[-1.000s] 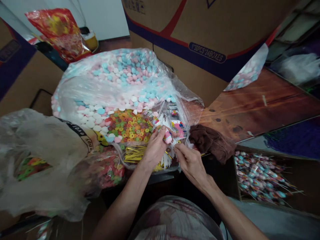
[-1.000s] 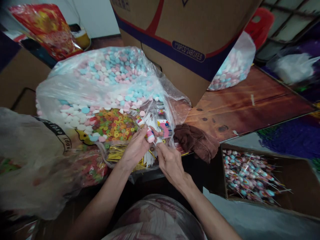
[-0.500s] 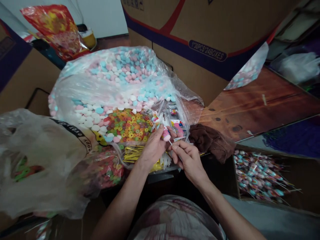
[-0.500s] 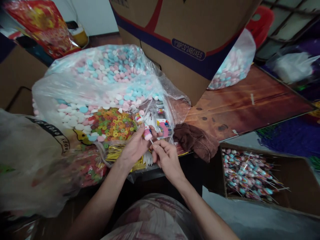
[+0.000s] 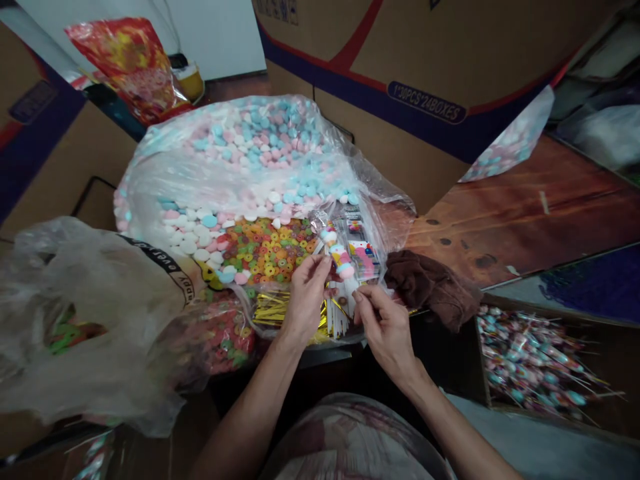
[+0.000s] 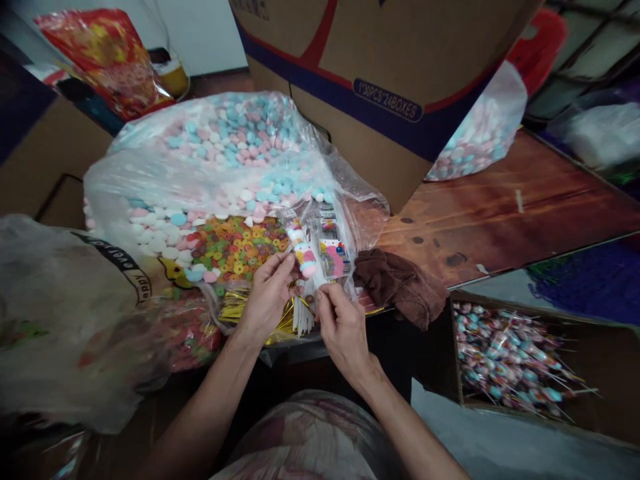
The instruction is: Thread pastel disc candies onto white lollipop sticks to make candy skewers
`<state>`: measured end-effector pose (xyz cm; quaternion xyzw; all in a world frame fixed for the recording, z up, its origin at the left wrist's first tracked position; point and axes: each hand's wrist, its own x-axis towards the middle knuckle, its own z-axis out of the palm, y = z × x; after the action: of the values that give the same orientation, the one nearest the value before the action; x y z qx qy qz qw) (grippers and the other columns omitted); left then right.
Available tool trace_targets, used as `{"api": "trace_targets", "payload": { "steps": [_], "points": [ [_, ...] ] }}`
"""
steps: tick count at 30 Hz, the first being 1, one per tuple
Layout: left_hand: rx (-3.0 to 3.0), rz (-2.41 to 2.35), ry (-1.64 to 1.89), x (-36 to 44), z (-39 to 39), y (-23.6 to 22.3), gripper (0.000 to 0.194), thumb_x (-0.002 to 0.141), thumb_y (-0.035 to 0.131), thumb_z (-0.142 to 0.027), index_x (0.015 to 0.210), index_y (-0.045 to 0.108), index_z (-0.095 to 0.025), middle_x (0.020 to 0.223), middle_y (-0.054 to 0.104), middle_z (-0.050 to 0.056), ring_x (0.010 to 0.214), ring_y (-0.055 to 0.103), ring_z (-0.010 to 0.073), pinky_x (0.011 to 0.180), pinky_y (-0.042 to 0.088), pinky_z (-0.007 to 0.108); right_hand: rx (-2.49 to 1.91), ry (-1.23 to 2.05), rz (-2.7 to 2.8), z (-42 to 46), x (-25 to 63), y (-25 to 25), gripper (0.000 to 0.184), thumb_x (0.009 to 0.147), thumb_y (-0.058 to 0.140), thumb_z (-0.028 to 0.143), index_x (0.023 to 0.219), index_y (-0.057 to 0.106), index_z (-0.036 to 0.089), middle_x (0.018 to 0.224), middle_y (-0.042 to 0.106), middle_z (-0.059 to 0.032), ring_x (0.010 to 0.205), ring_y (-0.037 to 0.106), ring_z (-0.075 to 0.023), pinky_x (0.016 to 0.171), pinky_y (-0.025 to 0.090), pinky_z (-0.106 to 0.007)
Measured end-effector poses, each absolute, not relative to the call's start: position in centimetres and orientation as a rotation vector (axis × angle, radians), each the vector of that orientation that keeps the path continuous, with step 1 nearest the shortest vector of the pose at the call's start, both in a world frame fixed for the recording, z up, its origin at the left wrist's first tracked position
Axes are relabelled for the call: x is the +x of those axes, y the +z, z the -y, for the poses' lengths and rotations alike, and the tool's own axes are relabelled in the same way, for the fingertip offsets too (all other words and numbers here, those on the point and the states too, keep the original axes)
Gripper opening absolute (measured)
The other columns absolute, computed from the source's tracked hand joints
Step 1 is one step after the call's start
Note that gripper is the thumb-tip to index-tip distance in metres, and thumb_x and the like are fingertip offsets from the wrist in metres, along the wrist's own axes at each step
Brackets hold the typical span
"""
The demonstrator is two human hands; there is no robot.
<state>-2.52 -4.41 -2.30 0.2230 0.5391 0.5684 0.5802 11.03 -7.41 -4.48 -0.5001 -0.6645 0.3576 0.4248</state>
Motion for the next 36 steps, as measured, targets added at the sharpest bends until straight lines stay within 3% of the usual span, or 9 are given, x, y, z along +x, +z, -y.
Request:
{"api": "trace_targets", "payload": {
  "steps": [7, 12, 19, 25, 36],
  "points": [
    [0.555, -1.278, 1.356, -2.5, 4.3, -2.3, 0.038, 0.071, 0.073, -0.051, 0.082, 0.06, -0.017, 0.074, 0.06, 0.0, 0.061, 0.055, 0.009, 0.045, 0.044, 0.017, -1.205, 0.444, 1.889, 7.4, 11.4, -4.9, 0.015, 0.097, 0.047, 0.016, 0.09, 0.06, 0.017, 0.065, 0.062, -0.0006, 0.052, 0.057, -0.0106, 0.053, 0.041, -0.021],
    [0.56, -1.294, 1.312, -2.4, 4.3, -2.3, 0.038, 0.067, 0.076, -0.047, 0.083, 0.062, -0.015, 0.071, 0.06, 0.0, 0.059, 0.055, 0.0089, 0.044, 0.043, 0.017, -1.201, 0.32, 1.95, 7.3, 11.5, -5.1, 0.017, 0.097, 0.047, 0.016, 0.089, 0.061, 0.016, 0.068, 0.067, -0.0033, 0.054, 0.061, -0.0114, 0.054, 0.043, -0.021],
    [0.521, -1.268, 1.308, -2.5, 3.9, -2.7, 0.028, 0.067, 0.075, -0.037, 0.079, 0.062, -0.015, 0.064, 0.058, -0.001, 0.054, 0.051, 0.0076, 0.045, 0.04, 0.017, -1.223, 0.323, 1.976, 7.4, 11.6, -5.4, 0.017, 0.096, 0.048, 0.016, 0.088, 0.063, 0.017, 0.069, 0.068, -0.0046, 0.057, 0.062, -0.0133, 0.059, 0.046, -0.023],
    [0.507, -1.147, 1.258, -2.7, 4.0, -2.7, 0.025, 0.064, 0.077, -0.031, 0.07, 0.059, -0.015, 0.055, 0.053, -0.004, 0.048, 0.046, 0.0048, 0.046, 0.033, 0.017, -1.28, 0.34, 1.967, 6.8, 11.5, -5.0, 0.02, 0.096, 0.046, 0.018, 0.085, 0.063, 0.019, 0.063, 0.064, -0.0033, 0.053, 0.056, -0.0123, 0.055, 0.041, -0.023],
    [0.561, -1.089, 1.254, -3.8, 4.3, -2.9, 0.023, 0.069, 0.077, -0.031, 0.073, 0.061, -0.014, 0.059, 0.052, -0.003, 0.052, 0.044, 0.005, 0.05, 0.032, 0.019, -1.234, 0.383, 1.954, 6.9, 10.8, -3.9, 0.02, 0.096, 0.045, 0.016, 0.083, 0.061, 0.019, 0.061, 0.057, -0.0001, 0.051, 0.051, -0.0105, 0.055, 0.039, -0.023]
  ]
}}
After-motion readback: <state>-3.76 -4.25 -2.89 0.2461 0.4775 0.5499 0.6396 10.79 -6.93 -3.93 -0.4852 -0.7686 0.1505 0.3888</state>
